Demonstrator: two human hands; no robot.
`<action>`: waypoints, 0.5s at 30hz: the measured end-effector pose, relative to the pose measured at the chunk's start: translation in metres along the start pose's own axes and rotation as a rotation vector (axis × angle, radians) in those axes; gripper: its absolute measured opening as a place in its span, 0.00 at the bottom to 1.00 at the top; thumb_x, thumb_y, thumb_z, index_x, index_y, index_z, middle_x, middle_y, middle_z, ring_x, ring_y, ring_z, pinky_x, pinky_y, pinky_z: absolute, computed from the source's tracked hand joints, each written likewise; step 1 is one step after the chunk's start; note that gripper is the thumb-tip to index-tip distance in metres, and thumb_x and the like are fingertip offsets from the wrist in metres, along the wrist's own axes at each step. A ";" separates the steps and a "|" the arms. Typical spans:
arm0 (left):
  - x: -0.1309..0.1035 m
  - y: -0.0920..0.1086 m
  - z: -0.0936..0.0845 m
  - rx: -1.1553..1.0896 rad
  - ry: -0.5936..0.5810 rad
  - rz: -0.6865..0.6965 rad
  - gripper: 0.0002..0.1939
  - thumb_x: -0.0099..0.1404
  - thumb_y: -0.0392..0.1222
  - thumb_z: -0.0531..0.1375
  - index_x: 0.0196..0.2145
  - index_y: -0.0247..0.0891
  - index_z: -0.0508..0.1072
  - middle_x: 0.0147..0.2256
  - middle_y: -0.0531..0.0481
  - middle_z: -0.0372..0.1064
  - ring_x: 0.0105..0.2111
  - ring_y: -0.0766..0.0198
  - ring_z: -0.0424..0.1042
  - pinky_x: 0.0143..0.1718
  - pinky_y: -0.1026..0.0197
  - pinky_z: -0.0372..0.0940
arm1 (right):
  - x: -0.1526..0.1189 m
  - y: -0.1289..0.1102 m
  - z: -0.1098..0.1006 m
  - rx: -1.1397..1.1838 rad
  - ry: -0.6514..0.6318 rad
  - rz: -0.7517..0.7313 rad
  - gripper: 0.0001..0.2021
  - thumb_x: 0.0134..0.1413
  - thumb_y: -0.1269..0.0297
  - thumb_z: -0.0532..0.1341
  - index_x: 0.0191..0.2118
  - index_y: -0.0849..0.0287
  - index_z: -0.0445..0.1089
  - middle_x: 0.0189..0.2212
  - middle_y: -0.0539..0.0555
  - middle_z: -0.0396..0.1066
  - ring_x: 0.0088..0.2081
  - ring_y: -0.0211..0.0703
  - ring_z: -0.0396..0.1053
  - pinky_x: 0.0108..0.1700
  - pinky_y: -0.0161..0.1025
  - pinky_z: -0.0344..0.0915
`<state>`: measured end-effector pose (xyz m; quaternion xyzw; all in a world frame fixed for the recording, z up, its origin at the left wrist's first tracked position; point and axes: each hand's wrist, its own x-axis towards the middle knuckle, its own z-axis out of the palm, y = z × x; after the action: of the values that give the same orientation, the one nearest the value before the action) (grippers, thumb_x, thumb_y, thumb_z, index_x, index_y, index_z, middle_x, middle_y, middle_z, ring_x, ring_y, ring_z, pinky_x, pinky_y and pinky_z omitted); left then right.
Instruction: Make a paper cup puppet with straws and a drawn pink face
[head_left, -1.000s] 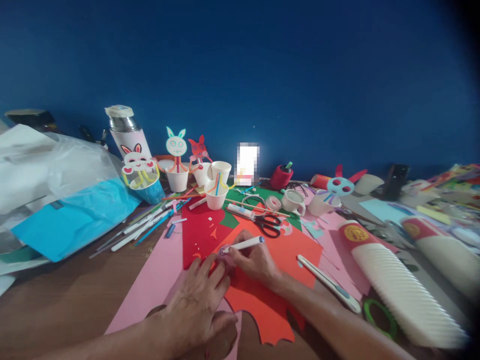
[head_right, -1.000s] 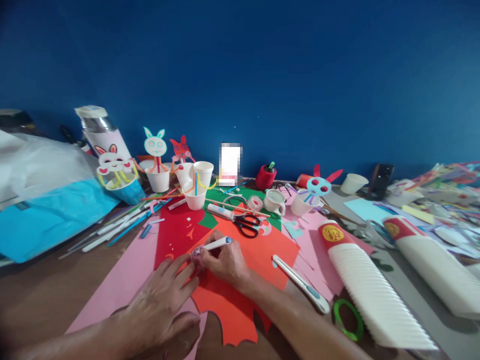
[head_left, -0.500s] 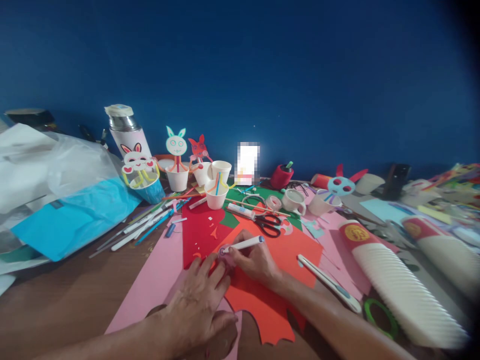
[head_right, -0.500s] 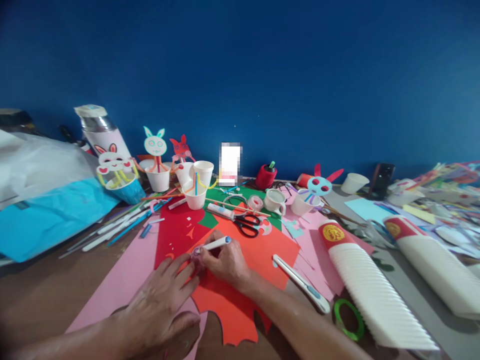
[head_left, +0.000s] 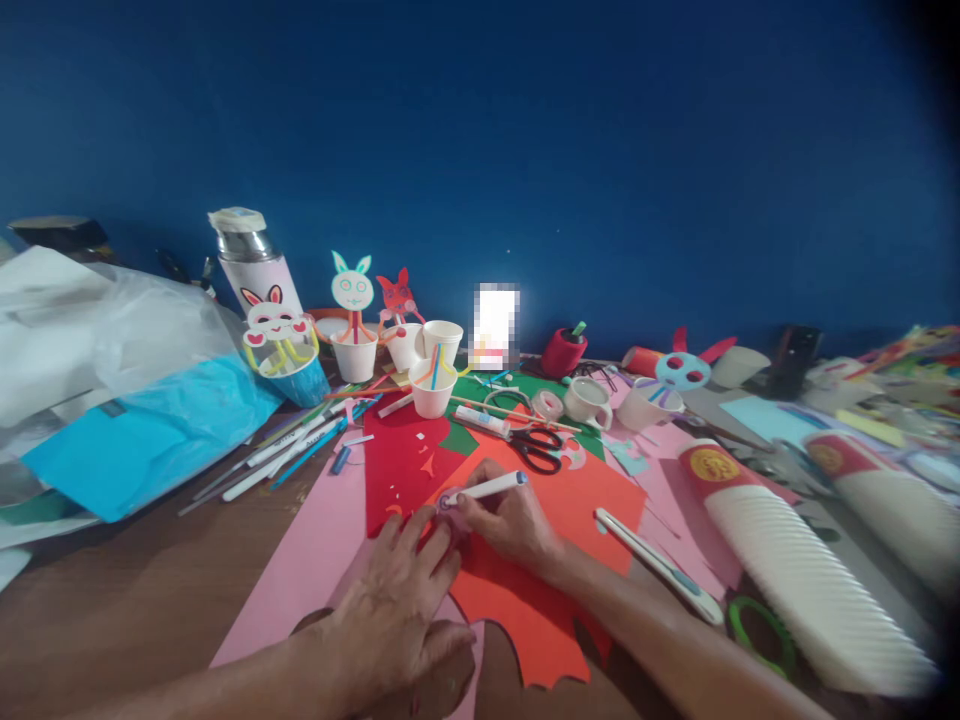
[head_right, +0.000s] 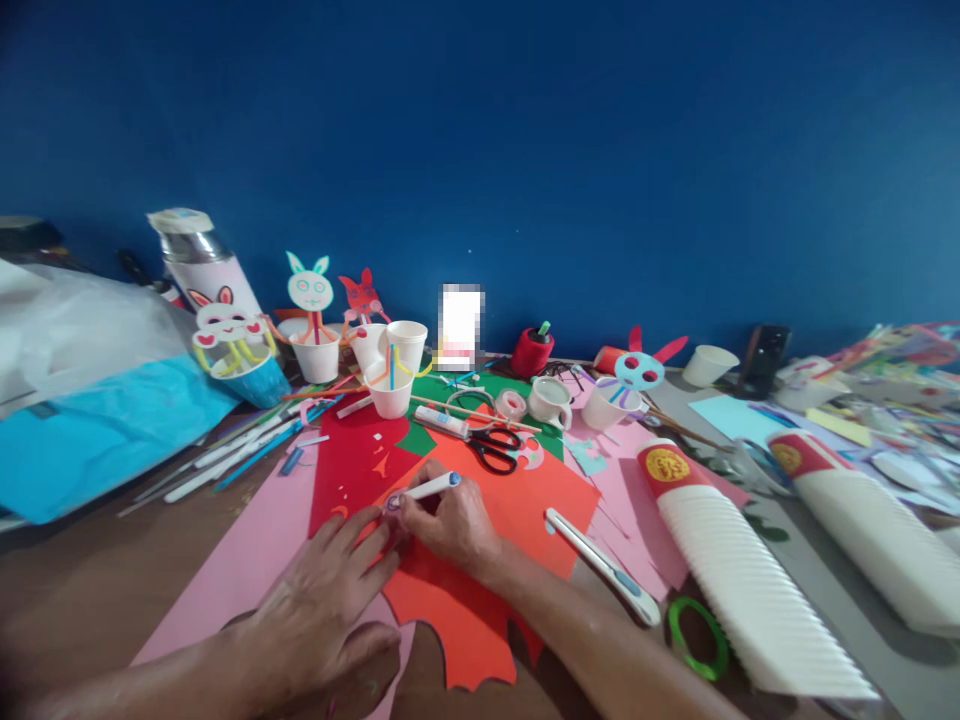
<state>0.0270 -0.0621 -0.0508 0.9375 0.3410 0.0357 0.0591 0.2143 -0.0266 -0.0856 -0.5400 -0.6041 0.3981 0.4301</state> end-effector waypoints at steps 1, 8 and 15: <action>0.000 0.000 0.000 -0.002 -0.001 0.000 0.32 0.67 0.63 0.45 0.57 0.38 0.66 0.57 0.39 0.61 0.58 0.41 0.56 0.56 0.36 0.52 | 0.000 0.000 0.000 -0.022 -0.001 -0.015 0.08 0.52 0.62 0.62 0.29 0.57 0.63 0.20 0.46 0.66 0.21 0.35 0.63 0.24 0.32 0.57; 0.000 0.000 -0.003 -0.017 -0.015 -0.003 0.33 0.67 0.63 0.44 0.56 0.36 0.66 0.56 0.38 0.62 0.58 0.40 0.56 0.56 0.35 0.52 | 0.000 0.000 -0.001 -0.049 -0.010 -0.044 0.07 0.54 0.61 0.61 0.30 0.57 0.63 0.20 0.46 0.66 0.21 0.36 0.63 0.23 0.32 0.57; 0.000 0.000 0.001 -0.015 -0.019 -0.006 0.32 0.67 0.62 0.45 0.56 0.36 0.67 0.57 0.38 0.61 0.59 0.40 0.54 0.57 0.34 0.51 | 0.001 0.001 0.000 0.010 0.016 -0.050 0.07 0.53 0.63 0.60 0.29 0.57 0.62 0.19 0.46 0.65 0.21 0.35 0.61 0.23 0.32 0.56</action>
<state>0.0267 -0.0620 -0.0515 0.9363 0.3431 0.0291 0.0694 0.2147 -0.0257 -0.0861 -0.5259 -0.6119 0.3857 0.4474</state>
